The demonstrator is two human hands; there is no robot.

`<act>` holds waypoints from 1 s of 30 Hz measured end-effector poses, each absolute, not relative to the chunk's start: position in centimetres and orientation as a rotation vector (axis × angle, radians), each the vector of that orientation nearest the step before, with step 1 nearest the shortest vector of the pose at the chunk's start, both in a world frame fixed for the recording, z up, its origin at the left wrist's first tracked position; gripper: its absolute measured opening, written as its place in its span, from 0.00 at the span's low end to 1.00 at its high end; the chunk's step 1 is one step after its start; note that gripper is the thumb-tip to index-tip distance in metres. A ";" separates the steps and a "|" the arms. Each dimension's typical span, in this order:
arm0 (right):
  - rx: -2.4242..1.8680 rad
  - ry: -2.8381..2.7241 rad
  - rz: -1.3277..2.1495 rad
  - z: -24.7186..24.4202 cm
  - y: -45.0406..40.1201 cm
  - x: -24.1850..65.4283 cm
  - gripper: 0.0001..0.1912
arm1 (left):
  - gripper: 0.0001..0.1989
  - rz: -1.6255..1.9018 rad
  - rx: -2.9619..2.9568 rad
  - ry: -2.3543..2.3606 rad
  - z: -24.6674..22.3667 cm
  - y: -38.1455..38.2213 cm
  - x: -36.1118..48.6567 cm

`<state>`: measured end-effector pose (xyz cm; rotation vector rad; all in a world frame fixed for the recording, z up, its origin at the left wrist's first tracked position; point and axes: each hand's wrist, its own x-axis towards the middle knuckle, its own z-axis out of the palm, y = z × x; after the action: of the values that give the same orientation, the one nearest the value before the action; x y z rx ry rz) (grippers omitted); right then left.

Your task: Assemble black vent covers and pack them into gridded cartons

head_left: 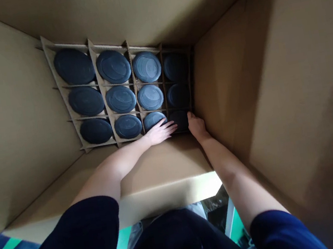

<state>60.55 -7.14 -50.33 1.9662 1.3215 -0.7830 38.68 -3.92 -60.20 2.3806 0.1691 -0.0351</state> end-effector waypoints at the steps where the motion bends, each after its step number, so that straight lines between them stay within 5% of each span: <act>1: 1.961 1.304 -0.767 -50.2 -7.2 60.4 0.24 | 0.25 -0.027 2.387 0.179 -60.1 -4.1 38.7; 9: 1.955 1.375 -0.661 -50.2 -6.6 60.0 0.17 | 0.22 0.031 2.448 0.265 -59.3 -4.8 42.1; 20: 1.626 1.556 -0.818 -50.6 -9.4 57.4 0.36 | 0.25 -0.154 2.389 0.301 -58.1 -4.1 43.2; 30: 1.866 1.277 -1.114 -42.0 -3.6 54.0 0.30 | 0.23 -0.248 2.533 0.672 -51.2 2.3 30.4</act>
<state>54.05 -3.58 -41.99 1.8661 1.2765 -1.1142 30.38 2.32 -51.16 2.5327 0.6725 -0.2477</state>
